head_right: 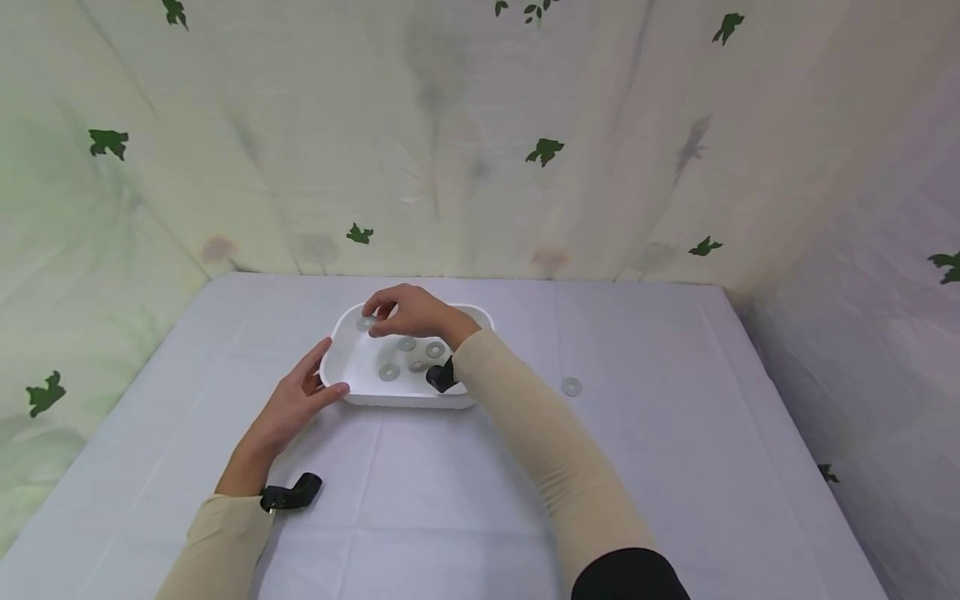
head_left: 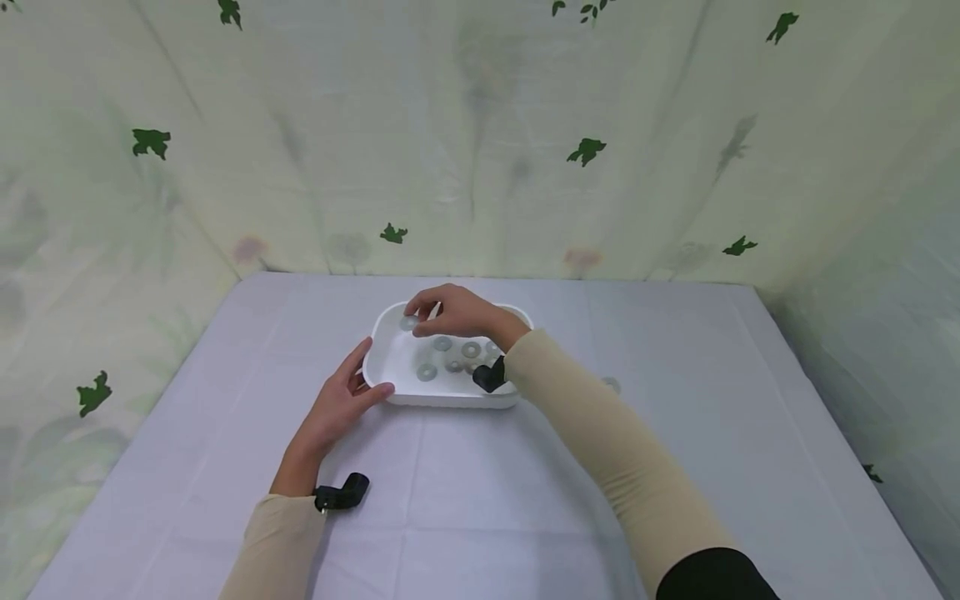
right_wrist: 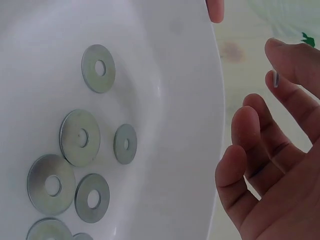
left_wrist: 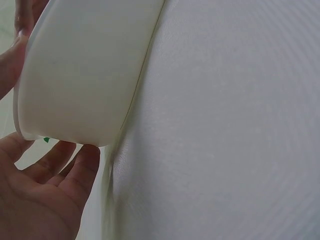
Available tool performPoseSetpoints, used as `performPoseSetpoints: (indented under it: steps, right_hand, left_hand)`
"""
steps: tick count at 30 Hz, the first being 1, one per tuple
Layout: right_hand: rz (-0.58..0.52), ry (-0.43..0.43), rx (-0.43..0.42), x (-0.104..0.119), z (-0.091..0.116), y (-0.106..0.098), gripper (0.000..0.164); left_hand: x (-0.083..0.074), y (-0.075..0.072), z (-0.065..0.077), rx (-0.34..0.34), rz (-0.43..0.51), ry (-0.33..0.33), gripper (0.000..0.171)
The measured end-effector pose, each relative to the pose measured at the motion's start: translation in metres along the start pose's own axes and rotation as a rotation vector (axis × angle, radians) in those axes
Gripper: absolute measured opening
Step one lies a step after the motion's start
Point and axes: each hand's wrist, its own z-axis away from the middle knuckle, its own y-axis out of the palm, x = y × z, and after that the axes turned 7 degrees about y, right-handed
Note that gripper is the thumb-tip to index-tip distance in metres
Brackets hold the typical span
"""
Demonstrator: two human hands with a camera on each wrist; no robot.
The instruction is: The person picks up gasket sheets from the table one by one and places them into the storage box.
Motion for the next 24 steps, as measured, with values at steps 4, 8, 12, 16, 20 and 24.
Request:
performPoseSetpoints:
  steps: [4,8,12,16,20,24]
  right_hand:
    - [-0.005,0.034,-0.030,0.000,-0.001,0.002,0.043]
    - [0.009,0.069,-0.108,0.001,0.002,-0.002,0.053]
    - [0.049,0.050,-0.170,0.002,0.012,-0.012,0.049]
    - [0.075,0.000,-0.188,0.004,0.038,-0.023,0.045]
    - [0.079,-0.063,-0.196,-0.001,0.076,-0.027,0.043]
    - [0.083,-0.097,-0.184,-0.013,0.117,-0.025,0.039]
  left_hand:
    - [0.000,0.000,0.001,-0.003,-0.008,-0.001,0.091]
    - [0.001,0.000,0.001,-0.007,-0.010,-0.001,0.091]
    - [0.000,-0.001,0.002,-0.007,-0.001,-0.001,0.092]
    - [0.000,-0.002,0.002,-0.014,-0.009,0.005,0.094]
    - [0.003,-0.002,0.001,-0.013,-0.029,-0.008,0.095]
    - [0.006,0.000,0.004,-0.016,-0.033,-0.025,0.094]
